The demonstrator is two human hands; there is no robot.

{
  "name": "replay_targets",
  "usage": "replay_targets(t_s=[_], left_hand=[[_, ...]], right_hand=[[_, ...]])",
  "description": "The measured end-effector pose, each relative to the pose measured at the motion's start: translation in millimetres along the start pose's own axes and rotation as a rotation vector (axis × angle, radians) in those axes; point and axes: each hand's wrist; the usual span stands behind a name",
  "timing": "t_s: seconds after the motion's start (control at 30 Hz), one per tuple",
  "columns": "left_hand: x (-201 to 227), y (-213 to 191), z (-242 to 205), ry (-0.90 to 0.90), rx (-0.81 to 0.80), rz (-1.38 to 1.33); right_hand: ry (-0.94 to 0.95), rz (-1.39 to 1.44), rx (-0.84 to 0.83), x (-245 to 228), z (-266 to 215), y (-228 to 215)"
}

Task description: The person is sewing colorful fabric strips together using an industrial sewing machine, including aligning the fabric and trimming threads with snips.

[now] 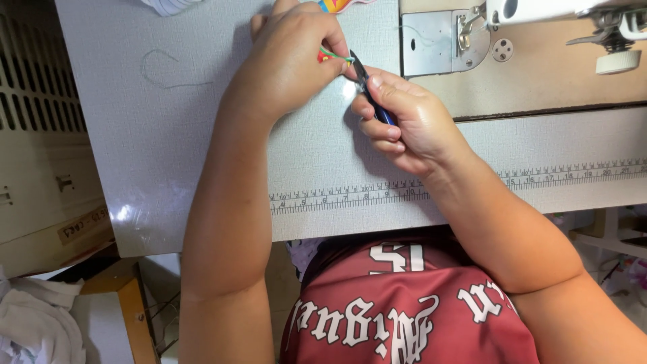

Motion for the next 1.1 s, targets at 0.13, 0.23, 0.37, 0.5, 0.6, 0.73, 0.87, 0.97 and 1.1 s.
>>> replay_targets(t_s=[0.13, 0.23, 0.37, 0.5, 0.6, 0.73, 0.87, 0.97, 1.1], left_hand=[[-2, -4, -2, 0.026, -0.031, 0.01], [17, -26, -5, 0.023, -0.141, 0.054], [53, -42, -20, 0.266, -0.204, -0.037], [130, -44, -53, 0.465, -0.235, -0.383], [150, -18, -85, 0.57, -0.289, -0.523], [154, -16, -96, 0.464, -0.322, -0.856], [124, 2, -78, 0.325, 0.031, -0.573], [86, 28, -40, 0.268, 0.066, 0.096], [65, 34, -36, 0.298, 0.06, 0.367]], right_hand=[[-0.022, -0.03, 0.0, 5, 0, -5], [-0.16, -0.184, 0.023, 7, -19, -3], [-0.268, -0.227, 0.093, 9, -49, -19], [-0.073, -0.116, -0.041, 15, -77, -56], [0.014, -0.215, 0.036, 27, -91, -95], [-0.06, -0.641, 0.181, 7, -126, -128], [-0.308, -1.338, -0.192, -32, -165, -156], [-0.354, -1.551, -0.425, -55, -191, -181], [-0.338, -1.606, -0.342, -77, -222, -261]])
Point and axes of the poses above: each hand's wrist, its own z-axis towards the middle knuckle, its own y-axis out of the palm, x = y × z, and after that the axes turned 14 degrees about x, right-handed
